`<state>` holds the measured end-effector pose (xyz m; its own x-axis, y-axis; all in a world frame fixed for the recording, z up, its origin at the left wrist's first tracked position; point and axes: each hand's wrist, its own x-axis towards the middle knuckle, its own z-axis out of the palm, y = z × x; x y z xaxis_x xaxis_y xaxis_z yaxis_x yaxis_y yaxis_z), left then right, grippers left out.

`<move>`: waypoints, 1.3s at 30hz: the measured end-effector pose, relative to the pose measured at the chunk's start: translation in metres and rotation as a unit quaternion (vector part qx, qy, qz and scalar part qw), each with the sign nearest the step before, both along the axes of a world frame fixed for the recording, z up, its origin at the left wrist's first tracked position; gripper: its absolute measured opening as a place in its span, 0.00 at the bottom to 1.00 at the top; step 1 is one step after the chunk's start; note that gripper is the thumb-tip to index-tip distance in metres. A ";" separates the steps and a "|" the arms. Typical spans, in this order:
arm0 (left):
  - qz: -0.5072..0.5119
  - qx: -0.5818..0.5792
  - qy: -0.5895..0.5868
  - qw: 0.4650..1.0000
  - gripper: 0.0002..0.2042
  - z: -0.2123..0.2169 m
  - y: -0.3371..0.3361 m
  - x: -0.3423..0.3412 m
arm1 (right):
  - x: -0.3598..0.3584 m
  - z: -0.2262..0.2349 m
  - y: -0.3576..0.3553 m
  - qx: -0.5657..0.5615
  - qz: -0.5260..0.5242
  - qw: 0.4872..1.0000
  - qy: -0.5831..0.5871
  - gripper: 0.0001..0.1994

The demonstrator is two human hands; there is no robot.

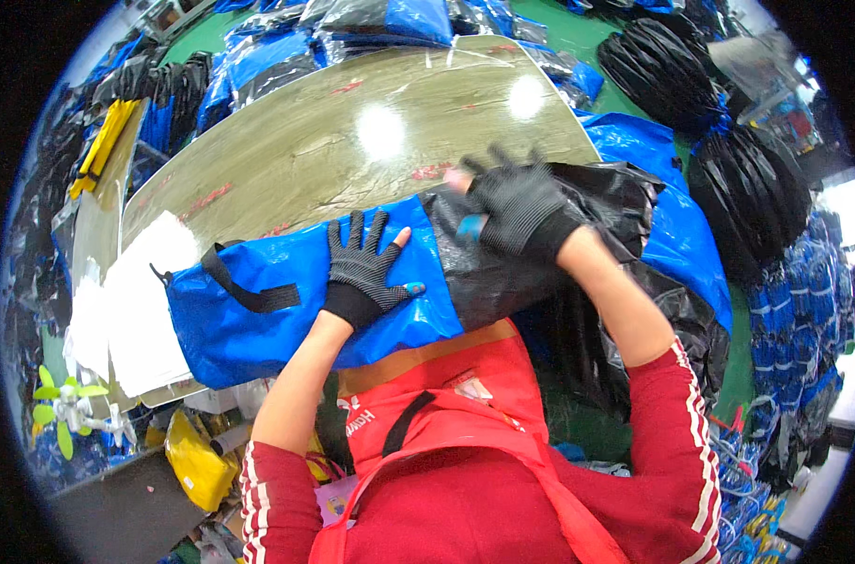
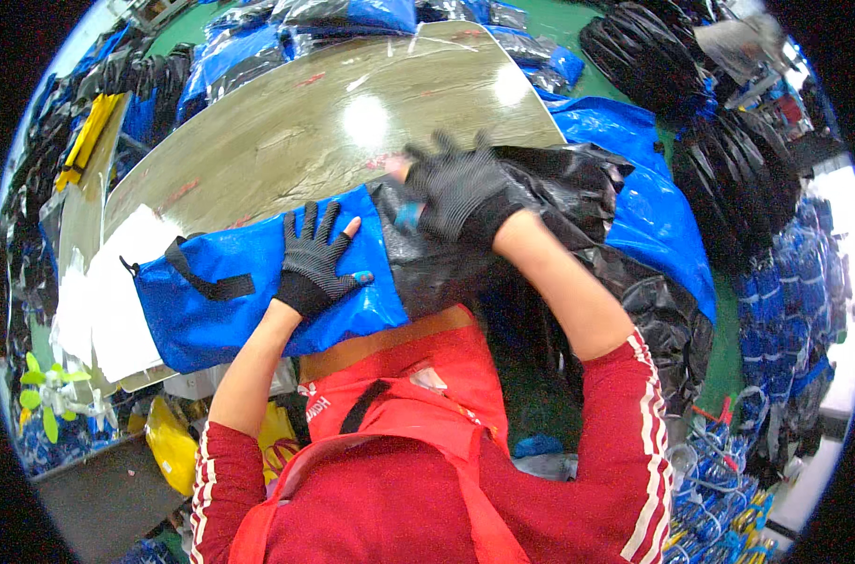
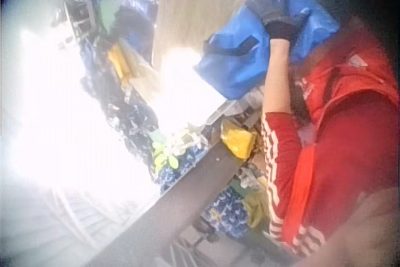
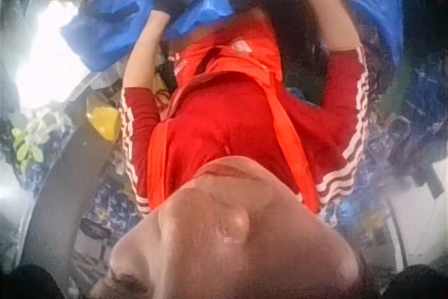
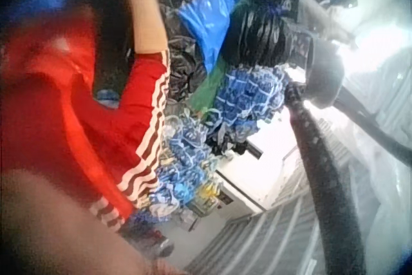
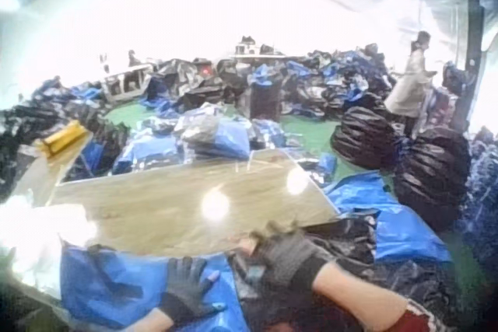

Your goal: The person repeatedly picks up blue and black soft goods, folds them, and places them into clear plastic bags on a table. The person handles each item one at a time, folds it, and inserts it into a bag, then sets the bag aside.

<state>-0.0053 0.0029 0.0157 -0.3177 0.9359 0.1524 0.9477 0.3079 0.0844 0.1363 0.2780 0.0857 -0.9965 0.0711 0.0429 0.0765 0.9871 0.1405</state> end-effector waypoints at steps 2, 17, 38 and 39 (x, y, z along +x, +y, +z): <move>-0.068 -0.010 0.060 0.996 0.40 0.019 -0.021 -0.013 | -0.004 -0.022 -0.031 -0.016 0.017 0.999 -0.024 0.37; -0.061 0.180 -0.070 0.979 0.36 0.045 0.046 0.035 | 0.002 -0.048 -0.025 -0.107 0.008 0.994 0.014 0.38; -0.056 0.079 -0.064 0.993 0.50 -0.013 0.164 0.083 | 0.150 -0.007 0.044 -0.697 -0.351 0.421 0.462 0.18; -0.030 0.022 -0.075 0.996 0.48 -0.016 0.165 0.081 | 0.140 0.011 0.022 -0.729 -0.229 0.419 0.489 0.15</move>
<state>0.0761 0.1682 -0.0008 -0.2833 0.9473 0.1492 0.9400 0.2435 0.2392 0.2763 0.2997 0.0963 -0.4193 0.9078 -0.0069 -0.3785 -0.1818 -0.9076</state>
